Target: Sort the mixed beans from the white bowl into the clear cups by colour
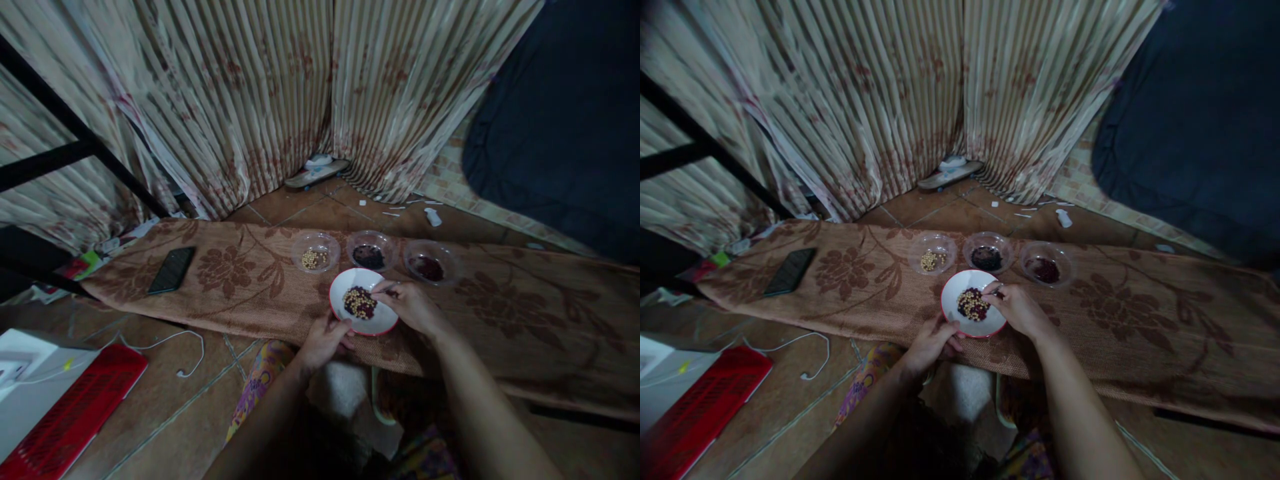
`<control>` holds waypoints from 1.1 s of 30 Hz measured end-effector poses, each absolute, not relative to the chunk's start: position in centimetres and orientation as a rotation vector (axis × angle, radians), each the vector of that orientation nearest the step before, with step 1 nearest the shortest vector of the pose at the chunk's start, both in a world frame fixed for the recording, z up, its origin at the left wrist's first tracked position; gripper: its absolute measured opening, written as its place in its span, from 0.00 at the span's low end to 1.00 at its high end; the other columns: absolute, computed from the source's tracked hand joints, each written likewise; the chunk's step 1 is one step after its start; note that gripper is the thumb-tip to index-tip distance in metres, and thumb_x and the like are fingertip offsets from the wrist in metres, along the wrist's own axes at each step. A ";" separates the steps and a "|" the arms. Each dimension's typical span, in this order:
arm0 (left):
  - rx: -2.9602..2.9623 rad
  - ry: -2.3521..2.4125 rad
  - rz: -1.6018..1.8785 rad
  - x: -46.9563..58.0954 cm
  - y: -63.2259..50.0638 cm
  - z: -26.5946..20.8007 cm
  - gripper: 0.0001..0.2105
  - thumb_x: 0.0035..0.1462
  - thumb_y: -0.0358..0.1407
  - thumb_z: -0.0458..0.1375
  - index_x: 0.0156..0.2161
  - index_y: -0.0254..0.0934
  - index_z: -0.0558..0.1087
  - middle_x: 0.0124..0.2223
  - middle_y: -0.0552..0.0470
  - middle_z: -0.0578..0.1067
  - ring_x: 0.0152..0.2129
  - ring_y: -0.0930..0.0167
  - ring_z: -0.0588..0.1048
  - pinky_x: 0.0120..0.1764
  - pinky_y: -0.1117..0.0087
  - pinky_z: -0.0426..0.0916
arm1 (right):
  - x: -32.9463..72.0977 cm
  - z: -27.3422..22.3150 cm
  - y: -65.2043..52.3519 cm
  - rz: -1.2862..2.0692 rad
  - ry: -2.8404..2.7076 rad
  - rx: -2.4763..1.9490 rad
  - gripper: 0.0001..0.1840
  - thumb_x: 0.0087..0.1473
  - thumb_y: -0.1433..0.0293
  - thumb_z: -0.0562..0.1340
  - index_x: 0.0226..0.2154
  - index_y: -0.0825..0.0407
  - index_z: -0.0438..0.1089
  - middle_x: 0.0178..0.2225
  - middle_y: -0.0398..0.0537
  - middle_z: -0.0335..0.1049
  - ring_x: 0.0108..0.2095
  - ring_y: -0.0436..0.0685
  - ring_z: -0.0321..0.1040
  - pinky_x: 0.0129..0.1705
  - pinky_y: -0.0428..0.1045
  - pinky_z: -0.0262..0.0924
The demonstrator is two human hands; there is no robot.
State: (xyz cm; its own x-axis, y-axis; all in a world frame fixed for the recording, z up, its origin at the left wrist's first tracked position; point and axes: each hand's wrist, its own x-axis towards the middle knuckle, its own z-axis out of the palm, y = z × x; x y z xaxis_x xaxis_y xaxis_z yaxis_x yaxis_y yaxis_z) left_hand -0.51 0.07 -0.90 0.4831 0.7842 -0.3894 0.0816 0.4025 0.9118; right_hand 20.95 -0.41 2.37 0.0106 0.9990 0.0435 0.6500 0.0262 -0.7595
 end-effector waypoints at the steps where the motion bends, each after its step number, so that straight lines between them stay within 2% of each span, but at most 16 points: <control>1: 1.077 0.986 0.549 -0.5 0.1 -0.9 0.17 0.52 0.43 0.57 0.42 0.34 0.65 0.30 0.51 0.75 0.17 0.76 0.72 0.17 0.79 0.63 | 21.0 2.3 -0.4 0.734 -1.697 -1.686 0.14 0.53 0.59 0.58 0.30 0.50 0.74 0.33 0.43 0.76 0.31 0.54 0.71 0.34 0.47 0.61; 11: 1.057 0.979 0.559 -0.5 0.0 -1.2 0.19 0.50 0.46 0.57 0.43 0.34 0.65 0.29 0.52 0.74 0.16 0.76 0.72 0.17 0.79 0.63 | 21.2 2.8 -0.2 0.693 -1.517 -1.551 0.15 0.49 0.57 0.61 0.30 0.52 0.75 0.34 0.48 0.76 0.34 0.58 0.71 0.37 0.50 0.63; 16: 1.069 0.974 0.552 -0.4 0.1 -1.5 0.20 0.50 0.46 0.57 0.44 0.34 0.64 0.30 0.51 0.73 0.16 0.76 0.71 0.16 0.79 0.63 | 20.3 5.0 2.1 0.609 -1.438 -1.524 0.16 0.48 0.57 0.62 0.31 0.53 0.75 0.30 0.49 0.75 0.30 0.57 0.71 0.31 0.49 0.63; 19: 1.071 0.974 0.543 -0.3 0.1 -1.7 0.20 0.51 0.45 0.56 0.44 0.33 0.63 0.30 0.51 0.73 0.15 0.77 0.71 0.16 0.79 0.63 | 18.6 6.4 5.3 0.542 -1.499 -1.435 0.14 0.48 0.59 0.62 0.30 0.53 0.75 0.33 0.49 0.76 0.33 0.57 0.71 0.35 0.49 0.63; 21: 1.060 0.965 0.544 -0.3 0.2 -1.8 0.21 0.51 0.45 0.57 0.45 0.33 0.63 0.30 0.52 0.72 0.15 0.78 0.70 0.16 0.79 0.63 | 17.1 6.9 7.6 0.499 -1.544 -1.397 0.12 0.48 0.60 0.62 0.27 0.52 0.74 0.31 0.48 0.75 0.32 0.56 0.71 0.37 0.49 0.63; 26: 1.058 0.931 0.554 -0.3 0.1 -2.5 0.24 0.50 0.48 0.57 0.47 0.33 0.62 0.30 0.52 0.72 0.15 0.77 0.70 0.15 0.79 0.62 | 14.7 6.4 11.1 0.540 -1.584 -1.398 0.11 0.48 0.62 0.61 0.28 0.54 0.73 0.29 0.47 0.75 0.30 0.55 0.71 0.34 0.48 0.63; 33: 1.070 0.936 0.561 -0.3 0.1 -2.4 0.23 0.49 0.48 0.57 0.46 0.34 0.63 0.30 0.51 0.73 0.15 0.76 0.71 0.15 0.78 0.62 | 17.9 5.7 7.2 0.430 -1.496 -1.459 0.12 0.48 0.61 0.62 0.29 0.53 0.74 0.31 0.49 0.76 0.33 0.57 0.71 0.38 0.51 0.64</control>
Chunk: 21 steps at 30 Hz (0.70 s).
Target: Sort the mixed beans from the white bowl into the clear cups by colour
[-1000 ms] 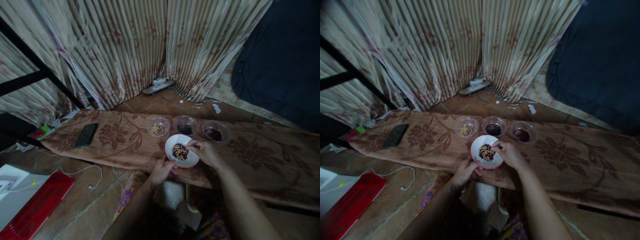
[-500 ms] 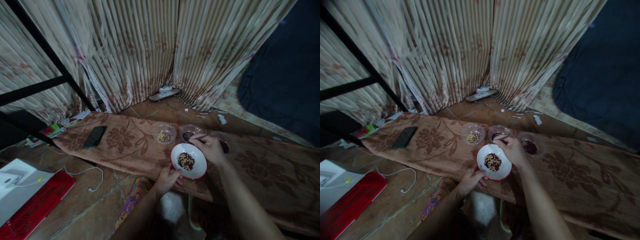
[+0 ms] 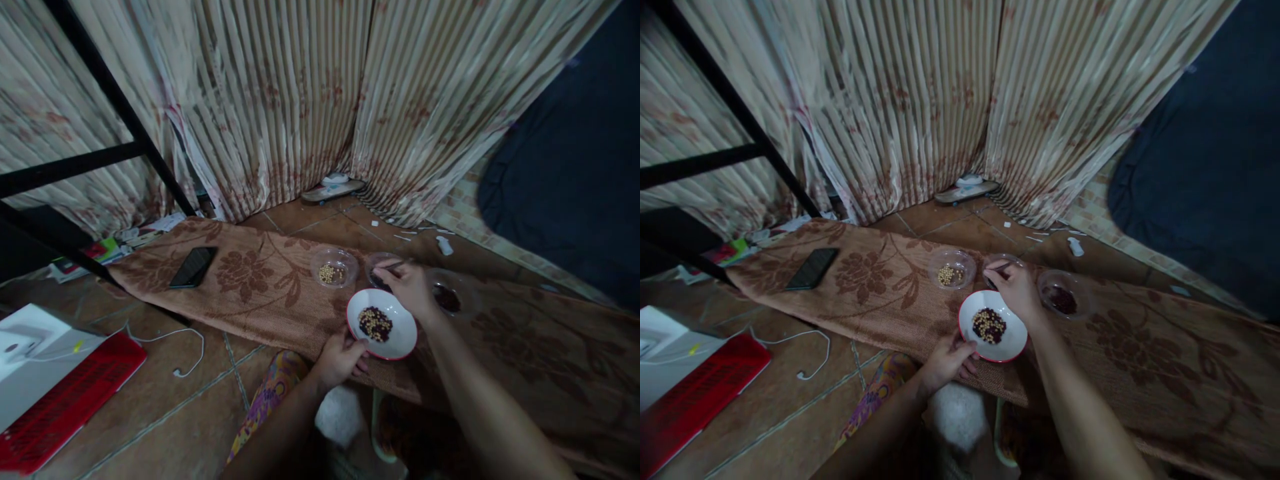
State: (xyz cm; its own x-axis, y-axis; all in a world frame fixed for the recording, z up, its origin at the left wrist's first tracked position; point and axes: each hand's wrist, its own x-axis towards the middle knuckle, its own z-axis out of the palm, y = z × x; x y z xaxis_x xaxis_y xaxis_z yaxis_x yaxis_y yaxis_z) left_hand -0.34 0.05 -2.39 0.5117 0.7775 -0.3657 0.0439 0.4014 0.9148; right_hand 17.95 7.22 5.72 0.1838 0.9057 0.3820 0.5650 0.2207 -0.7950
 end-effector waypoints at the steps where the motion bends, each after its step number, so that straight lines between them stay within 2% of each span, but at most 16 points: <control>1: 1.071 0.944 0.561 -0.3 0.1 -2.3 0.23 0.50 0.48 0.57 0.46 0.34 0.63 0.30 0.51 0.73 0.15 0.76 0.71 0.15 0.78 0.62 | 18.5 5.6 6.2 0.421 -1.471 -1.480 0.13 0.47 0.60 0.62 0.29 0.53 0.74 0.31 0.50 0.76 0.32 0.57 0.71 0.37 0.51 0.64; 6: 1.068 0.966 0.562 -0.4 0.0 -2.0 0.21 0.50 0.47 0.58 0.44 0.34 0.64 0.29 0.52 0.73 0.15 0.76 0.71 0.16 0.79 0.62 | 20.1 4.2 1.0 0.440 -1.343 -1.587 0.16 0.48 0.57 0.61 0.30 0.54 0.74 0.29 0.51 0.75 0.27 0.56 0.70 0.27 0.49 0.63; 13: 1.077 0.965 0.568 -0.5 0.1 -1.4 0.19 0.50 0.46 0.58 0.41 0.33 0.65 0.30 0.50 0.74 0.17 0.76 0.72 0.17 0.79 0.63 | 21.0 2.4 -0.7 0.522 -1.452 -1.594 0.14 0.51 0.59 0.60 0.31 0.52 0.74 0.34 0.49 0.76 0.35 0.58 0.71 0.38 0.51 0.63; 21: 1.069 0.976 0.562 -0.5 0.1 -1.1 0.21 0.49 0.47 0.59 0.41 0.33 0.65 0.30 0.50 0.74 0.17 0.76 0.73 0.17 0.79 0.64 | 21.3 2.5 -0.3 0.578 -1.531 -1.641 0.13 0.51 0.61 0.59 0.30 0.52 0.75 0.34 0.48 0.76 0.33 0.57 0.71 0.35 0.50 0.65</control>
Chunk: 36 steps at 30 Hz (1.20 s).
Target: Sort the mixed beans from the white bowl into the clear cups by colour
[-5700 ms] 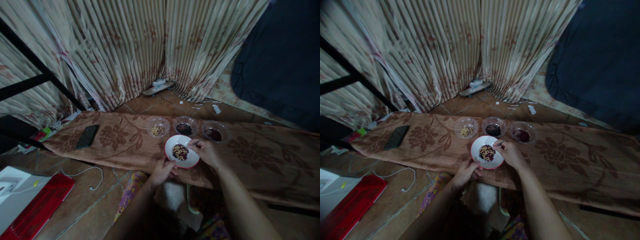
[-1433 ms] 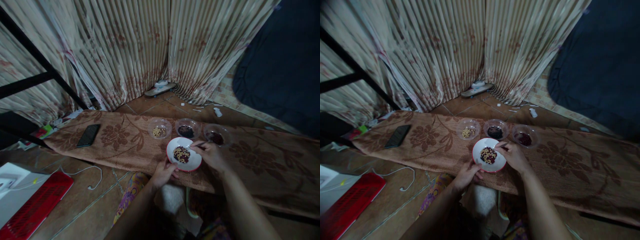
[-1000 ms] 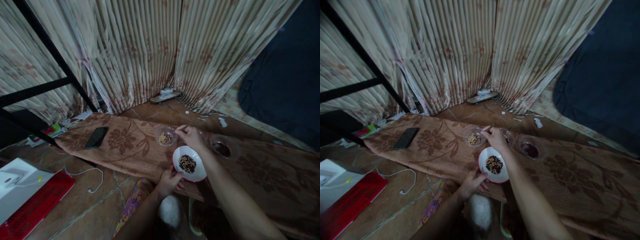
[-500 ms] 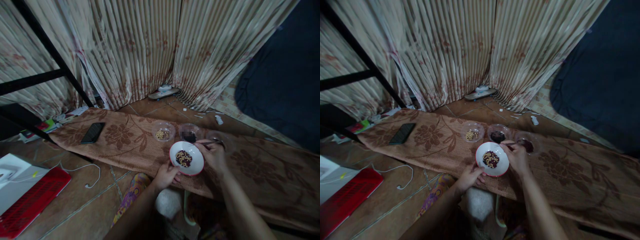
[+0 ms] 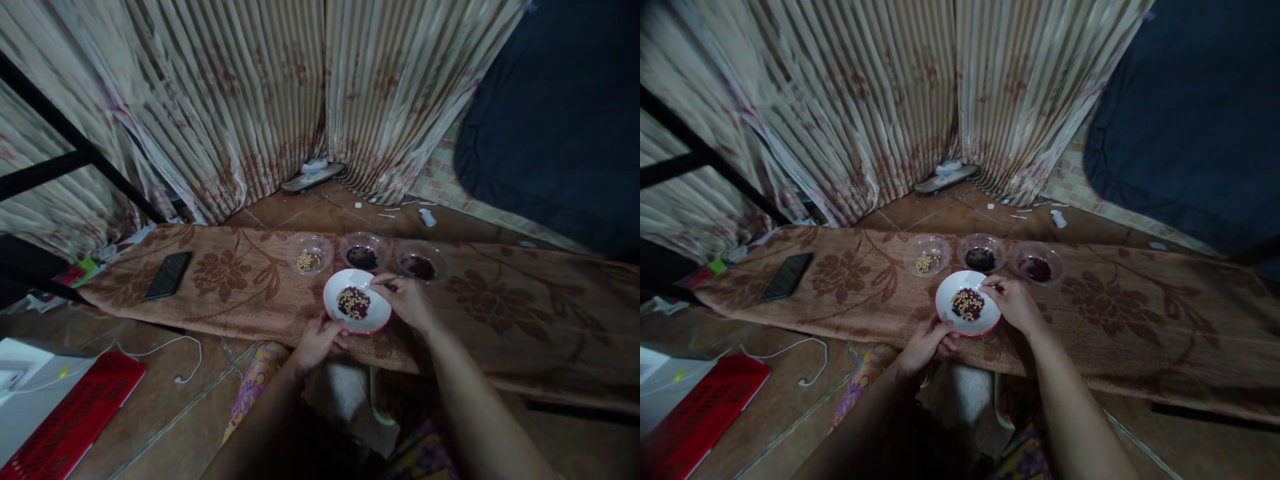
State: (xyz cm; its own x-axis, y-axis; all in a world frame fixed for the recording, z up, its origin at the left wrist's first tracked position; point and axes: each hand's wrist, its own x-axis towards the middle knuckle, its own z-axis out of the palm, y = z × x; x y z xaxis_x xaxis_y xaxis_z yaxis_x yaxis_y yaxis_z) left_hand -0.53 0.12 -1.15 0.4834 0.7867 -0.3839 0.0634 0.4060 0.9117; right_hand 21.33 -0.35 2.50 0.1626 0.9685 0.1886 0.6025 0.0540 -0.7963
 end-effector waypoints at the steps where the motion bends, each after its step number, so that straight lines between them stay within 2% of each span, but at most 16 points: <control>1: 1.068 0.977 0.561 -0.5 0.1 -1.1 0.20 0.49 0.47 0.59 0.41 0.33 0.65 0.30 0.50 0.75 0.17 0.76 0.73 0.17 0.79 0.64 | 21.3 2.4 -0.3 0.584 -1.539 -1.642 0.13 0.51 0.61 0.60 0.30 0.52 0.75 0.34 0.48 0.76 0.33 0.57 0.71 0.35 0.50 0.65; 7: 1.063 0.970 0.559 -0.5 0.1 -1.1 0.20 0.49 0.46 0.59 0.42 0.33 0.65 0.29 0.51 0.74 0.16 0.76 0.72 0.17 0.80 0.64 | 21.3 1.9 -0.1 0.598 -1.528 -1.663 0.12 0.51 0.61 0.60 0.30 0.51 0.74 0.33 0.48 0.76 0.34 0.58 0.72 0.39 0.50 0.64; 21: 1.079 0.976 0.564 -0.5 0.0 -1.2 0.19 0.51 0.45 0.58 0.43 0.33 0.65 0.29 0.51 0.74 0.17 0.76 0.72 0.17 0.80 0.64 | 21.0 1.9 -0.1 0.615 -1.580 -1.690 0.13 0.52 0.61 0.59 0.32 0.52 0.74 0.35 0.48 0.76 0.35 0.58 0.71 0.38 0.50 0.63; 26: 1.100 0.970 0.559 -0.5 0.1 -1.4 0.17 0.52 0.44 0.57 0.42 0.33 0.65 0.29 0.50 0.74 0.17 0.76 0.72 0.16 0.80 0.64 | 21.1 1.5 0.1 0.617 -1.579 -1.662 0.14 0.52 0.60 0.59 0.32 0.52 0.74 0.33 0.48 0.76 0.34 0.57 0.71 0.35 0.49 0.64; 36: 1.093 0.974 0.559 -0.5 0.1 -1.3 0.17 0.52 0.44 0.57 0.41 0.32 0.66 0.30 0.50 0.74 0.17 0.76 0.72 0.17 0.80 0.63 | 21.1 1.6 0.0 0.594 -1.613 -1.658 0.13 0.53 0.61 0.59 0.32 0.51 0.74 0.34 0.48 0.76 0.35 0.57 0.72 0.39 0.50 0.64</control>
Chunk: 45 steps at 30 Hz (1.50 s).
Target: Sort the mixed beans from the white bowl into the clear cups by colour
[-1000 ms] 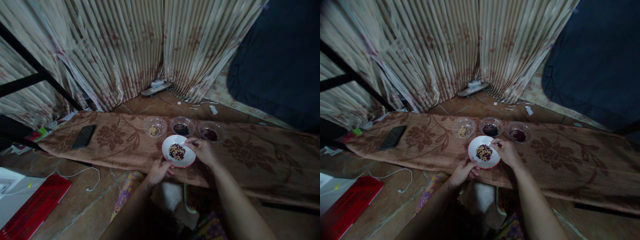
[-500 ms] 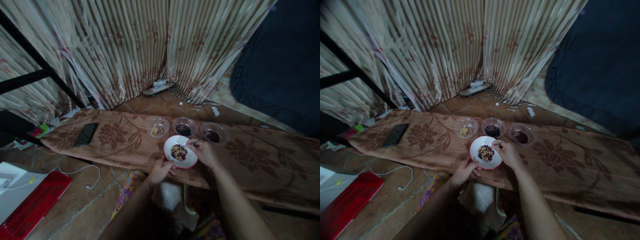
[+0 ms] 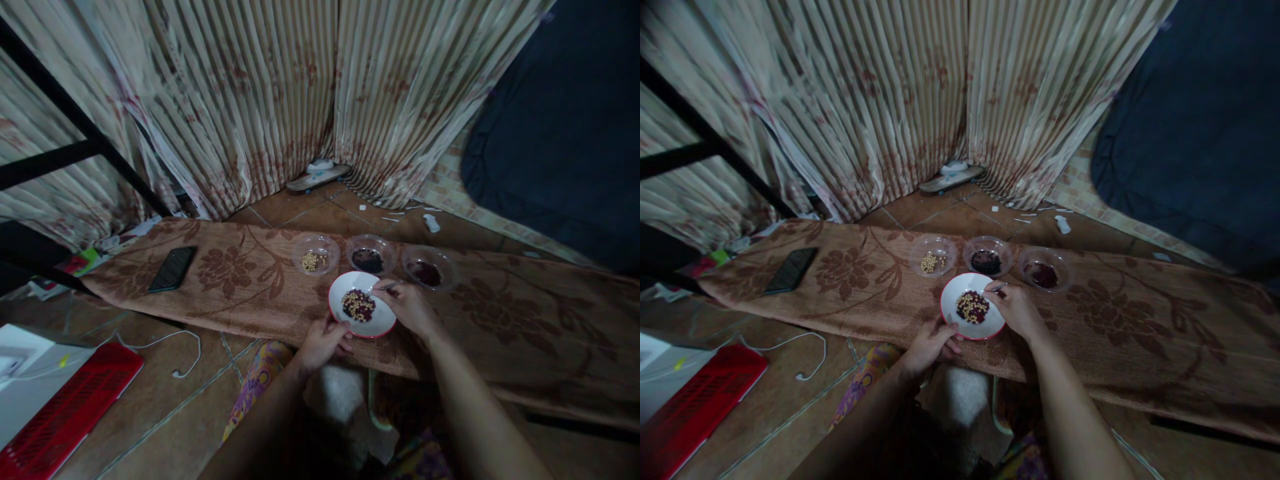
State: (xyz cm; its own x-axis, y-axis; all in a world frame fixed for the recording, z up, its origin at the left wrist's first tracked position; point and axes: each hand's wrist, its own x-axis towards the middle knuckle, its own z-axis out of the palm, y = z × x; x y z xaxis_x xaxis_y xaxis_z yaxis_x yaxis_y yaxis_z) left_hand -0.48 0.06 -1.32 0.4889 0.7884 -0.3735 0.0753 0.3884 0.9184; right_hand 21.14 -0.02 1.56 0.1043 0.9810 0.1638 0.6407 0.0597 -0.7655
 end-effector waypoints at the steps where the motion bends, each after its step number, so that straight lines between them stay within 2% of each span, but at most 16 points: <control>1: 1.088 0.971 0.560 -0.5 0.1 -1.3 0.17 0.52 0.44 0.57 0.42 0.32 0.66 0.30 0.50 0.74 0.17 0.76 0.72 0.17 0.80 0.63 | 21.2 1.5 0.0 0.593 -1.615 -1.659 0.13 0.53 0.61 0.59 0.32 0.51 0.74 0.34 0.48 0.76 0.35 0.57 0.72 0.38 0.50 0.64; 15: 1.084 0.969 0.562 -0.5 0.0 -1.2 0.17 0.52 0.43 0.56 0.42 0.32 0.65 0.30 0.50 0.74 0.17 0.76 0.72 0.17 0.79 0.64 | 21.4 0.9 0.1 0.618 -1.605 -1.662 0.14 0.53 0.59 0.59 0.31 0.51 0.74 0.34 0.47 0.76 0.35 0.57 0.71 0.38 0.49 0.63; 22: 1.089 0.972 0.560 -0.5 0.1 -1.0 0.18 0.51 0.44 0.57 0.43 0.32 0.65 0.30 0.50 0.74 0.17 0.76 0.72 0.16 0.79 0.63 | 21.2 1.2 0.1 0.604 -1.619 -1.690 0.14 0.53 0.59 0.58 0.30 0.51 0.74 0.32 0.47 0.76 0.32 0.56 0.71 0.33 0.48 0.63; 40: 1.079 0.953 0.561 -0.5 0.1 -1.8 0.18 0.51 0.45 0.57 0.42 0.34 0.65 0.30 0.51 0.73 0.17 0.76 0.72 0.17 0.79 0.64 | 21.2 1.8 -0.1 0.598 -1.554 -1.617 0.14 0.51 0.58 0.60 0.31 0.51 0.74 0.33 0.48 0.76 0.35 0.58 0.71 0.38 0.50 0.64; 45: 1.072 0.967 0.566 -0.3 0.1 -1.9 0.19 0.51 0.46 0.57 0.42 0.33 0.64 0.29 0.51 0.73 0.16 0.76 0.71 0.16 0.79 0.63 | 20.7 3.2 0.5 0.609 -1.433 -1.536 0.15 0.50 0.58 0.61 0.30 0.53 0.74 0.32 0.50 0.76 0.32 0.58 0.71 0.34 0.49 0.63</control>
